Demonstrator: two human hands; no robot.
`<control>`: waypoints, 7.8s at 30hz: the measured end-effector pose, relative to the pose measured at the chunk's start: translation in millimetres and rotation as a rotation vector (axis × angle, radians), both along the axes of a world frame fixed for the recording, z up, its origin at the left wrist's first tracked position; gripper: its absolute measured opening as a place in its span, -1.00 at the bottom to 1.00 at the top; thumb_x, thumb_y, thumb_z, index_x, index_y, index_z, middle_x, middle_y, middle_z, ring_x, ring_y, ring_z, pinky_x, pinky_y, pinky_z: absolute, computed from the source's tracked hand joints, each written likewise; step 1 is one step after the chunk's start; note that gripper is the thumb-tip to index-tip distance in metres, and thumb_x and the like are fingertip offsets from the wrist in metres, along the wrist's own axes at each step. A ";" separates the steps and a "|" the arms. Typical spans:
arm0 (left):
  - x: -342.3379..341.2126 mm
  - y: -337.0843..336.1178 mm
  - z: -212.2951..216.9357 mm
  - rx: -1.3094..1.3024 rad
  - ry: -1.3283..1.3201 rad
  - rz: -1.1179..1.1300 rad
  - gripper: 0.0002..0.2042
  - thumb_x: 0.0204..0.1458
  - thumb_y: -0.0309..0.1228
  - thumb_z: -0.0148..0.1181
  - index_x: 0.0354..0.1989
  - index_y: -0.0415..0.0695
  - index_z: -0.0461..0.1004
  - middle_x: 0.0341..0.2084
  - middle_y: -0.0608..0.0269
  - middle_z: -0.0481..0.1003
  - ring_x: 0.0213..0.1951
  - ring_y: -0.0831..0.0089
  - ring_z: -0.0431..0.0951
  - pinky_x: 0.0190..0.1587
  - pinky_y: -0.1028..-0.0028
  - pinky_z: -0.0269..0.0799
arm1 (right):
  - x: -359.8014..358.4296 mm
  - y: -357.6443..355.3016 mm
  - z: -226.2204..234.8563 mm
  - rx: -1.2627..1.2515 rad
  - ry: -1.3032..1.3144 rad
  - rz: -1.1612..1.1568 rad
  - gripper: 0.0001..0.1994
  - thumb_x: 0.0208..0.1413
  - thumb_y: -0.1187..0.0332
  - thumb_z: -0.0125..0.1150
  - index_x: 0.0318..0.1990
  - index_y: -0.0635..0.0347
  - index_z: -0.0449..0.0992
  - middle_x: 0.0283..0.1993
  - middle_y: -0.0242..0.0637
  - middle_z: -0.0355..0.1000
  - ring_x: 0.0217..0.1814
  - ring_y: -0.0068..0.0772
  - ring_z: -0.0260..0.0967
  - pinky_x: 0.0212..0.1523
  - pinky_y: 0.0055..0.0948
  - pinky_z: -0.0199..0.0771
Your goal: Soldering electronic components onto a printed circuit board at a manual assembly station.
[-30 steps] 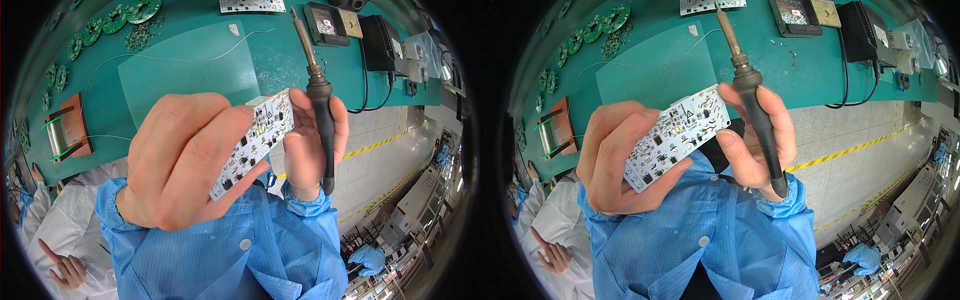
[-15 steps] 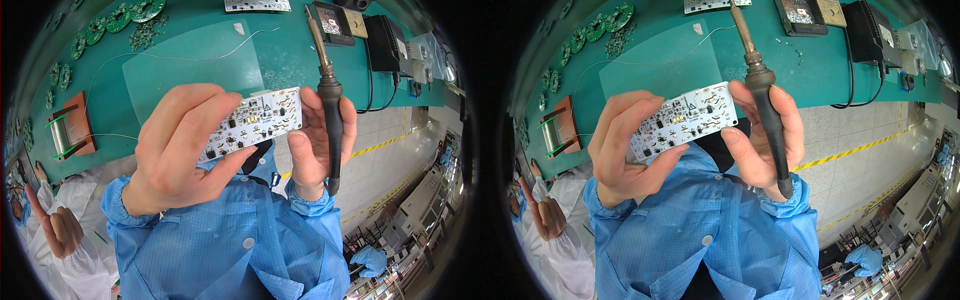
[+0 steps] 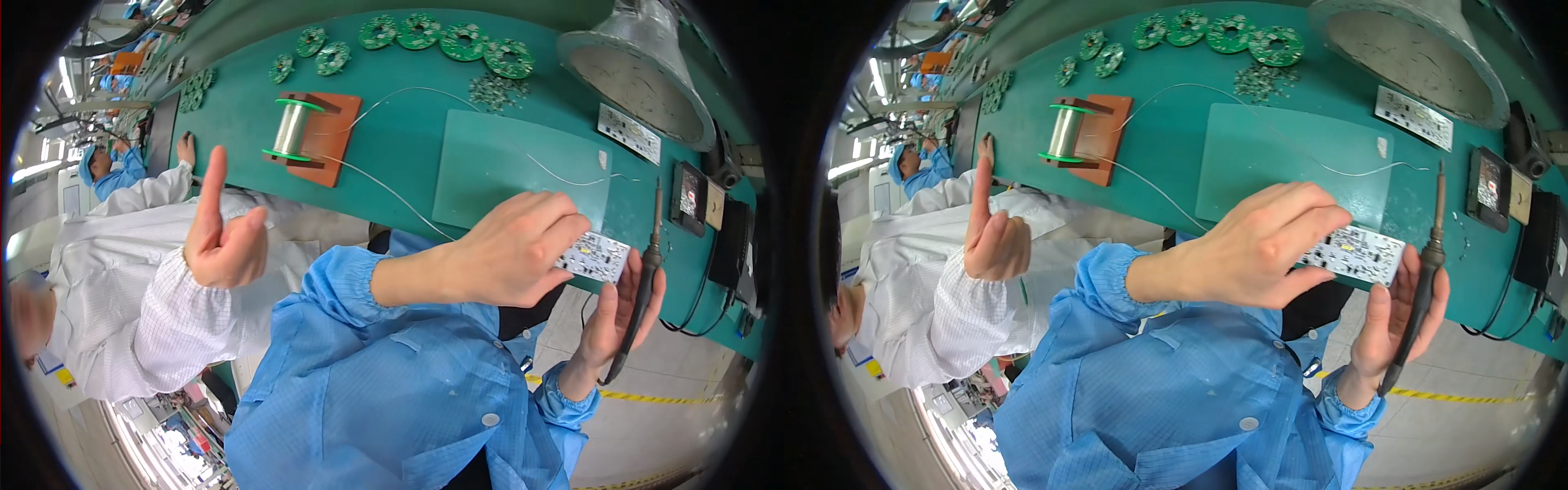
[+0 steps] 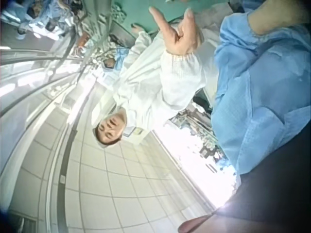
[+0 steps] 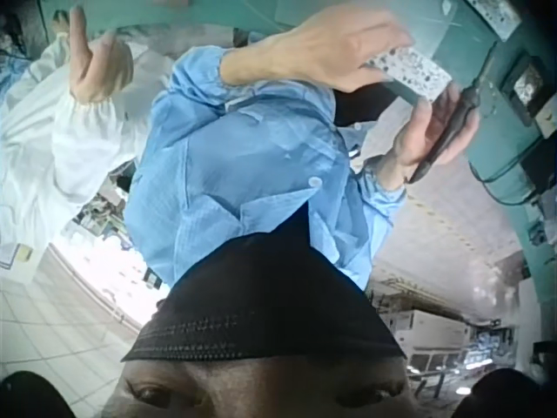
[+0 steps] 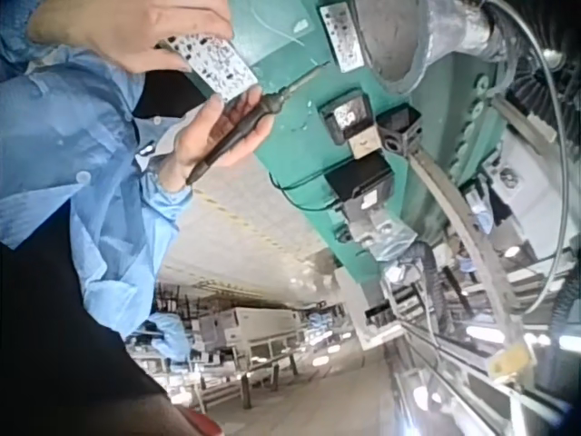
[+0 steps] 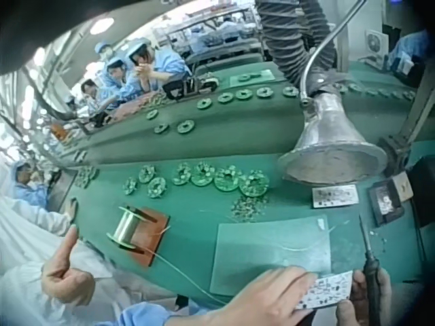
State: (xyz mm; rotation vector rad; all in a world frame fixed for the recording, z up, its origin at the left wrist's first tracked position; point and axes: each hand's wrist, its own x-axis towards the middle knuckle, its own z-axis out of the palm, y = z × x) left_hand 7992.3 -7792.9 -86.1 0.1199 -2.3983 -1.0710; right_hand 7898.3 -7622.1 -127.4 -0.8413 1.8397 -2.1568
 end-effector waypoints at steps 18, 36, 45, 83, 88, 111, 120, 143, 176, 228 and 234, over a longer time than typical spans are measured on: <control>11.7 -22.3 3.1 0.013 -0.081 0.026 -0.50 -0.38 -0.59 0.36 -0.13 -0.30 0.41 -0.24 0.03 0.36 -0.27 0.21 0.44 -0.28 0.40 0.41 | -159.9 41.9 42.5 0.039 0.039 -0.627 -0.81 0.10 0.32 0.15 -0.24 0.28 0.46 -0.48 -0.35 0.38 -0.51 -0.63 0.28 -0.45 -0.63 0.32; 21.9 -25.1 10.0 0.002 -0.089 0.073 -0.48 -0.38 -0.59 0.36 -0.09 -0.32 0.41 -0.23 0.03 0.37 -0.25 0.25 0.45 -0.26 0.42 0.41 | -250.2 -20.0 5.6 0.177 -0.237 -0.441 -0.75 0.10 0.28 0.16 -0.09 0.16 0.50 -0.28 -0.30 0.50 -0.53 -0.62 0.30 -0.56 -0.63 0.24; 26.1 -24.4 10.8 0.013 -0.078 0.075 -0.50 -0.37 -0.58 0.36 -0.11 -0.30 0.42 -0.24 0.02 0.37 -0.27 0.24 0.45 -0.27 0.42 0.41 | -238.2 -12.0 0.1 0.186 -0.238 -0.488 -0.76 0.09 0.31 0.14 -0.11 0.16 0.51 -0.27 -0.27 0.50 -0.59 -0.64 0.25 -0.61 -0.64 0.18; 16.2 -4.0 19.5 0.249 0.274 -0.070 -0.30 -0.39 -0.66 0.39 0.06 -0.46 0.24 -0.08 -0.13 0.37 -0.09 0.26 0.45 -0.06 0.37 0.43 | -9.0 -20.0 25.6 -0.328 -0.187 0.391 -0.27 -0.18 0.53 0.40 0.19 0.37 0.14 0.10 0.15 0.27 0.10 -0.19 0.33 0.06 -0.30 0.40; 26.1 -15.6 20.5 0.259 0.178 -0.126 -0.28 -0.31 -0.60 0.39 0.11 -0.50 0.19 -0.01 -0.19 0.34 -0.02 0.24 0.43 0.01 0.37 0.39 | -9.3 -17.7 27.4 -0.358 -0.182 0.371 -0.26 -0.20 0.51 0.42 0.19 0.36 0.14 0.09 0.14 0.29 0.08 -0.22 0.34 0.05 -0.31 0.41; 29.6 -21.6 27.1 0.324 0.191 -0.138 -0.40 -0.42 -0.57 0.39 -0.04 -0.41 0.39 -0.17 -0.08 0.49 -0.13 0.13 0.52 -0.09 0.33 0.44 | -4.2 -14.7 25.9 -0.317 -0.274 0.330 -0.27 -0.16 0.47 0.38 0.21 0.36 0.12 0.09 0.10 0.31 0.13 -0.20 0.32 0.08 -0.29 0.40; 28.8 -21.2 26.7 0.315 0.177 -0.135 -0.41 -0.42 -0.57 0.40 -0.05 -0.39 0.41 -0.19 -0.06 0.51 -0.15 0.16 0.53 -0.10 0.35 0.44 | -6.9 -12.2 25.7 -0.321 -0.291 0.351 -0.25 -0.17 0.47 0.38 0.21 0.36 0.12 0.08 0.11 0.32 0.13 -0.19 0.32 0.09 -0.27 0.39; 34.6 -15.0 13.1 0.425 0.112 -0.088 -0.38 -0.30 -0.73 0.32 0.05 -0.49 0.28 -0.03 -0.13 0.41 -0.13 0.33 0.48 -0.09 0.42 0.41 | -9.4 -6.7 29.0 -0.360 0.018 0.341 -0.39 -0.25 0.65 0.38 0.06 0.36 0.30 0.07 0.14 0.29 0.14 -0.10 0.29 0.04 -0.25 0.44; 34.3 -6.8 33.0 0.104 0.174 -0.146 -0.39 -0.47 -0.64 0.39 -0.08 -0.49 0.38 -0.27 -0.23 0.50 -0.30 0.14 0.56 -0.22 0.35 0.47 | -9.4 -3.7 62.6 0.094 -0.252 0.091 -0.76 -0.02 0.48 0.15 -0.19 0.44 0.44 -0.28 -0.09 0.49 -0.27 -0.47 0.43 -0.23 -0.54 0.42; 47.9 -14.7 13.5 0.582 0.034 -0.132 -0.41 -0.18 -0.71 0.25 0.09 -0.56 0.20 -0.01 -0.23 0.36 -0.02 0.21 0.45 0.04 0.36 0.36 | -9.8 5.8 55.1 -0.169 -0.130 0.271 -0.83 -0.05 0.66 0.08 -0.27 0.52 0.50 -0.24 -0.02 0.43 -0.29 -0.46 0.42 -0.31 -0.61 0.46; 48.3 -15.5 12.7 0.619 0.040 -0.137 -0.41 -0.16 -0.70 0.25 0.09 -0.59 0.17 -0.02 -0.23 0.36 -0.02 0.22 0.45 0.05 0.37 0.35 | -7.9 4.4 55.7 -0.179 -0.099 0.250 -0.83 -0.03 0.62 0.15 -0.25 0.51 0.50 -0.24 0.00 0.43 -0.29 -0.45 0.42 -0.32 -0.61 0.47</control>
